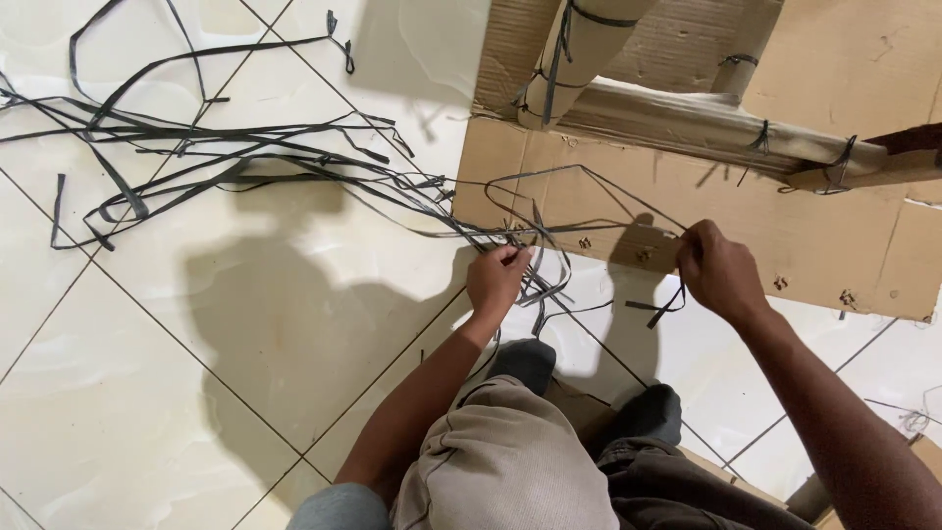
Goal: Packaging a wooden chair leg with cardboard and plastic ties for protection
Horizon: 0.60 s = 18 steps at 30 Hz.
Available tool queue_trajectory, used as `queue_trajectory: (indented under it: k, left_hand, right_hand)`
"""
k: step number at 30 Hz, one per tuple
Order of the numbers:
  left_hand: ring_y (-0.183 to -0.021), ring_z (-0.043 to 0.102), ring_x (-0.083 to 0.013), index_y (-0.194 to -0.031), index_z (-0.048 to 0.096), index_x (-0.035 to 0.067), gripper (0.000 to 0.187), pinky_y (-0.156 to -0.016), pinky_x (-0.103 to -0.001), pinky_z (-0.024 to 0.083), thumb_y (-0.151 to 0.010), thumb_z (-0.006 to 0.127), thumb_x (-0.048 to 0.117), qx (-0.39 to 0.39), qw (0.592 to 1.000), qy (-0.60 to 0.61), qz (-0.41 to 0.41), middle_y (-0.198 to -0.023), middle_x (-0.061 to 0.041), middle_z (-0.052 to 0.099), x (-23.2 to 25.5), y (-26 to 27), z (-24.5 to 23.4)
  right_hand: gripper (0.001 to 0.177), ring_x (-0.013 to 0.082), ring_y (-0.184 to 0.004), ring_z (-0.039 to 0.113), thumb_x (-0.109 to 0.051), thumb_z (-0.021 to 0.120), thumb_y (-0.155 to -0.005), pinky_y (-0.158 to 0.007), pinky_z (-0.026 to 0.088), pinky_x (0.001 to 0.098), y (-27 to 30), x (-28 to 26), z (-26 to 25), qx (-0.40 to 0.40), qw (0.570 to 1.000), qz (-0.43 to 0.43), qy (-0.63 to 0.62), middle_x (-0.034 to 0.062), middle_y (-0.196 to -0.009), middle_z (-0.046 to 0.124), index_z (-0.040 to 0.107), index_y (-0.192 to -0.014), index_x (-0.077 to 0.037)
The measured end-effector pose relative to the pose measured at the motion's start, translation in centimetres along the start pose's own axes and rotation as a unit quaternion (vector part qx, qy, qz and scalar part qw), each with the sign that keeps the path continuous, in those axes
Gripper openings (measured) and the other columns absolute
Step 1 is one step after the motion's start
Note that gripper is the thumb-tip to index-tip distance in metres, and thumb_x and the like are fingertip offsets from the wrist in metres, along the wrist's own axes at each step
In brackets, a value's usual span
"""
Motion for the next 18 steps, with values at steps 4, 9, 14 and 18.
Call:
queue_trajectory:
  k: [4, 9, 14, 18]
  left_hand:
    - [-0.087, 0.075, -0.0345, -0.098, 0.081, 0.015, 0.032, -0.075, -0.046, 0.058, -0.091, 0.074, 0.046, -0.029, 0.986, 0.16, 0.037, -0.084, -0.01, 0.078, -0.9, 2.3, 0.9]
    - [-0.081, 0.071, -0.0131, -0.094, 0.083, 0.013, 0.011, -0.065, -0.029, 0.058, -0.089, 0.083, 0.023, -0.066, 0.95, 0.293, 0.087, -0.086, -0.008, 0.079, 0.1, 5.0, 1.3]
    - [-0.081, 0.071, -0.0125, -0.098, 0.082, 0.009, 0.01, -0.061, -0.027, 0.06, -0.091, 0.081, 0.017, -0.082, 0.936, 0.327, 0.103, -0.092, -0.009, 0.079, 1.2, 5.5, 1.8]
    - [-0.085, 0.072, -0.0181, -0.111, 0.077, 0.005, 0.025, -0.067, -0.034, 0.06, -0.095, 0.077, 0.025, -0.089, 0.943, 0.303, 0.108, -0.093, -0.015, 0.078, 0.7, 4.9, 2.0]
  right_hand:
    - [0.022, 0.0531, -0.089, 0.072, -0.021, 0.058, -0.104, -0.081, 0.055, 0.0634, 0.1, 2.4, 1.6, -0.038, 0.998, 0.057, -0.001, 0.0253, -0.091, 0.076, 0.061, -0.118, -0.005]
    - [0.025, 0.0523, -0.094, 0.073, -0.023, 0.06, -0.103, -0.084, 0.056, 0.0631, 0.1, 1.7, 2.6, -0.065, 0.995, 0.065, -0.029, 0.0243, -0.096, 0.077, 0.065, -0.121, -0.005]
    - [0.03, 0.0498, -0.097, 0.072, -0.015, 0.064, -0.094, -0.087, 0.055, 0.063, -0.2, -0.8, 5.1, -0.085, 0.995, -0.022, -0.052, 0.0244, -0.1, 0.078, 0.064, -0.123, -0.006]
    - [0.032, 0.0498, -0.1, 0.073, -0.017, 0.068, -0.093, -0.088, 0.057, 0.0602, 1.4, -7.8, 1.8, -0.1, 0.993, -0.058, -0.018, 0.0294, -0.107, 0.075, 0.064, -0.12, 0.0]
Point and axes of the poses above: each hand's wrist, its own y-axis away from the middle knuckle, its own z-axis out of the palm, x = y × z, the point moved 6 cm from there along -y, towards the middle knuckle
